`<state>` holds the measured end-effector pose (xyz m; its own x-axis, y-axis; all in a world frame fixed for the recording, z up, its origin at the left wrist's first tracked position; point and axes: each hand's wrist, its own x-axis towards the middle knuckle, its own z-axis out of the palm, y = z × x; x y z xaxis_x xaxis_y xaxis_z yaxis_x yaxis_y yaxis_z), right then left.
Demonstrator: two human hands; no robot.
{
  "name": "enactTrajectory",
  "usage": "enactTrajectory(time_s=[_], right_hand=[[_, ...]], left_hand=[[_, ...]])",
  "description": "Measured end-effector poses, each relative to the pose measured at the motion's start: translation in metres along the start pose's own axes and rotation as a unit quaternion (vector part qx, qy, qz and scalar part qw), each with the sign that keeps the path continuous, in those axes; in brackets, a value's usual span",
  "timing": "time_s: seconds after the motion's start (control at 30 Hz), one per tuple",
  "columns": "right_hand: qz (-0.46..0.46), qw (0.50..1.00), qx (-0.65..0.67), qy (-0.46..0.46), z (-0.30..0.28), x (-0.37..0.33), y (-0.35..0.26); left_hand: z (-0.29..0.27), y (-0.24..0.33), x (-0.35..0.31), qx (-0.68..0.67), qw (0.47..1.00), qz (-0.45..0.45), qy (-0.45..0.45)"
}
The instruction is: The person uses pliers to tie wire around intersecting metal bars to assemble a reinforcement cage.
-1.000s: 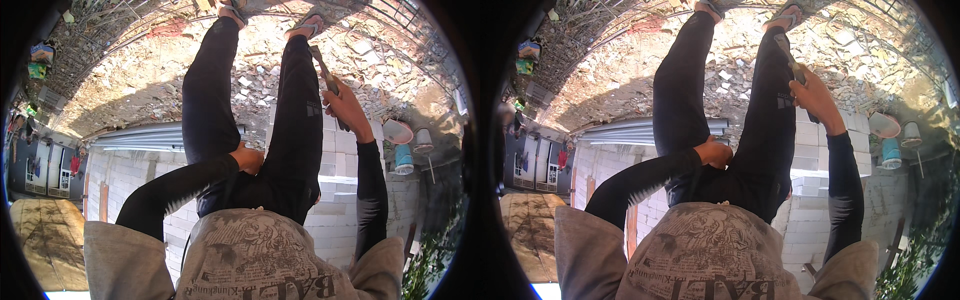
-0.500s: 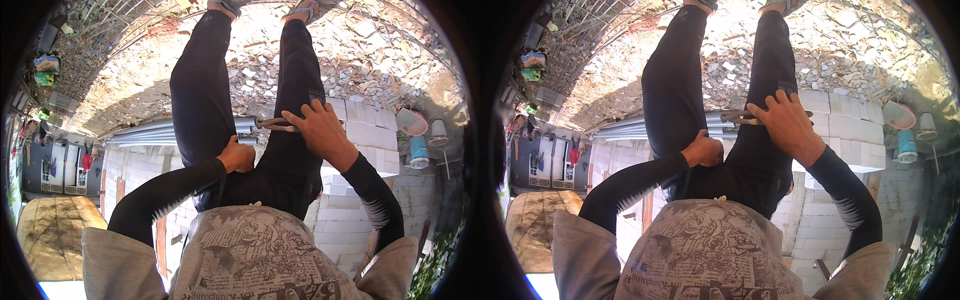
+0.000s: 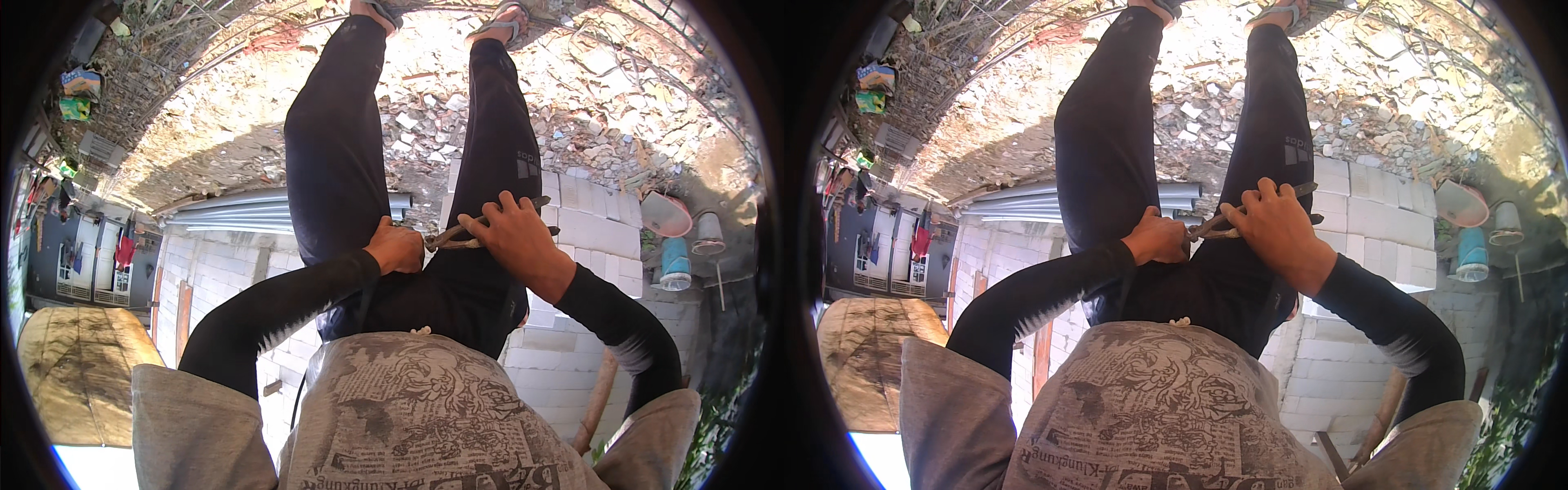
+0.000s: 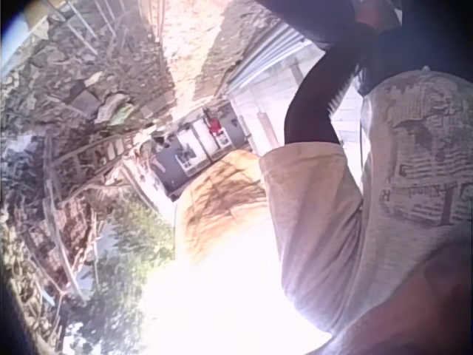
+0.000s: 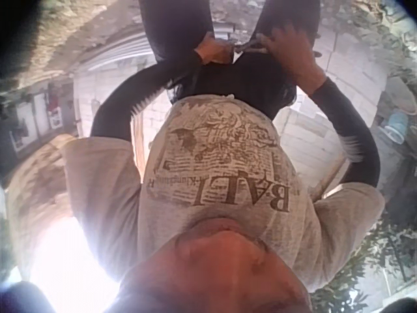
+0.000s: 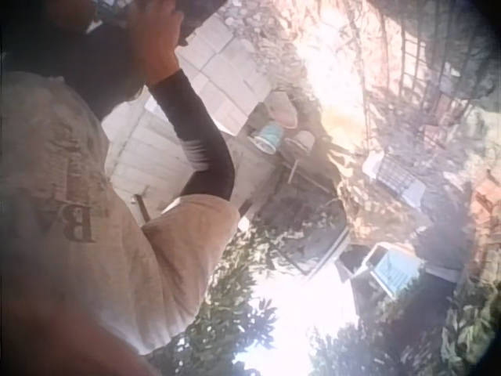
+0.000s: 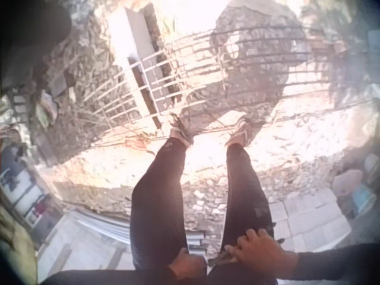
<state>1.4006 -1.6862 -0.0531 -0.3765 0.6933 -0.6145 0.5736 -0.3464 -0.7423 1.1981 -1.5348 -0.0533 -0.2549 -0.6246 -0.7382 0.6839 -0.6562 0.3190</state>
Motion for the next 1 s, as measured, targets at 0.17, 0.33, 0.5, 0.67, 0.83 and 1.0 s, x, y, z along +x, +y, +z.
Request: enactTrajectory(time_s=[0.17,0.33,0.5,0.67,0.83,1.0], right_hand=[[0.019,1.000,0.008,-0.016,0.007,-0.003,-0.005],[0.014,1.000,-0.001,-0.003,0.014,-0.004,-0.003],[0.018,1.000,0.008,-0.007,0.017,0.003,-0.009],[0.014,0.999,-0.022,0.035,0.021,0.003,-0.012],[0.014,1.000,0.012,0.003,0.019,0.002,-0.006],[-0.009,0.999,0.051,0.005,0.028,0.009,-0.002]], left_hand=[[0.000,0.003,-0.005,0.000,1.000,0.001,0.018],[0.009,0.004,-0.019,0.005,0.997,0.046,0.063],[0.031,0.005,-0.024,0.042,0.972,0.080,0.219],[0.036,0.009,-0.020,0.036,0.963,0.055,0.261],[0.031,0.001,-0.020,0.024,0.982,0.017,0.184],[0.030,-0.006,-0.019,0.030,0.985,0.030,0.169]])
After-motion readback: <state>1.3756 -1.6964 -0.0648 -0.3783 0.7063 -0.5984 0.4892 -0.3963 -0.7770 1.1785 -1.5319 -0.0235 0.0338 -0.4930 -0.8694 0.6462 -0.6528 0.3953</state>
